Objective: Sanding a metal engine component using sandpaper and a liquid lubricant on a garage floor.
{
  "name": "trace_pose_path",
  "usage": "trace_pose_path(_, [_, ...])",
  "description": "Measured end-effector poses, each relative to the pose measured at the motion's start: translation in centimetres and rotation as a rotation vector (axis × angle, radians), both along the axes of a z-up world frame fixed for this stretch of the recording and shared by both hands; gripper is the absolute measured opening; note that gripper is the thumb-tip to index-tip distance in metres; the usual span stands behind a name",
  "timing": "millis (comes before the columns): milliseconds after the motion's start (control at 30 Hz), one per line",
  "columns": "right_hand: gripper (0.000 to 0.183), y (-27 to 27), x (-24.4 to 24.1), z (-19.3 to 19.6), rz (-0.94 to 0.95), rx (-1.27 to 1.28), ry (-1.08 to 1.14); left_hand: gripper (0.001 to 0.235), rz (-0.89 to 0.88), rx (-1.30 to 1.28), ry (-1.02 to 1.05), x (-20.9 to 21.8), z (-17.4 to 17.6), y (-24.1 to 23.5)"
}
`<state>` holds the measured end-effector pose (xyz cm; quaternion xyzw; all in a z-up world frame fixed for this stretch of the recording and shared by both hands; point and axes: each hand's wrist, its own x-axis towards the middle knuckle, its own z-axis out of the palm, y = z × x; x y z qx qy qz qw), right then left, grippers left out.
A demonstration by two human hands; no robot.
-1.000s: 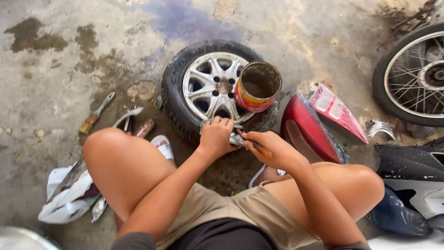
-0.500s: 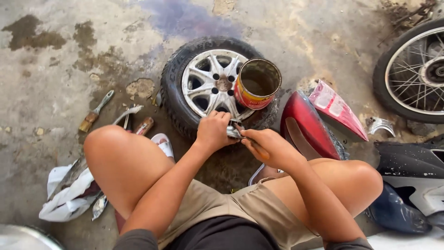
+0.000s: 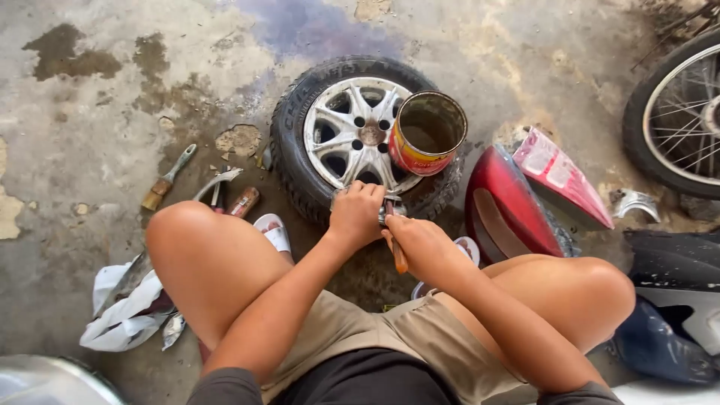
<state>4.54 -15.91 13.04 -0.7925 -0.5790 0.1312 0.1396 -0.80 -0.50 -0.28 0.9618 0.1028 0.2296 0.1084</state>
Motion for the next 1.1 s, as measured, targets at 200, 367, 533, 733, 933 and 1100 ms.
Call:
trace_pose_path(200, [0.021,0.2,-1.2,-4.6,-0.047,-0.079,-0.445,0.041,0.003,0.014,0.012,1.2,-1.9,0.9])
trace_pose_path(367, [0.014,-0.2,-1.3,-4.0,-0.074,-0.061,-0.282,0.046,-0.007,0.017,0.047,-0.1,-0.3,0.3])
trace_pose_path(533, [0.014,0.1,-0.3,-2.2,-0.083,-0.044,-0.077,0.038,0.012,0.008,0.021,0.8,-0.6,0.4])
trace_pose_path(733, [0.015,0.7,-0.2,-1.4,-0.078,0.001,-0.083,0.042,0.022,0.015,0.010,0.9,0.0,0.6])
trace_pose_path(933, [0.013,0.8,1.1,-2.6,-0.125,-0.017,-0.051,0.041,0.005,0.040,-0.003,1.2,0.1,0.8])
trace_pose_path(1100, [0.015,1.2,1.4,-3.2,-0.119,-0.023,-0.074,0.041,0.000,0.010,-0.031,1.2,-0.4,0.8])
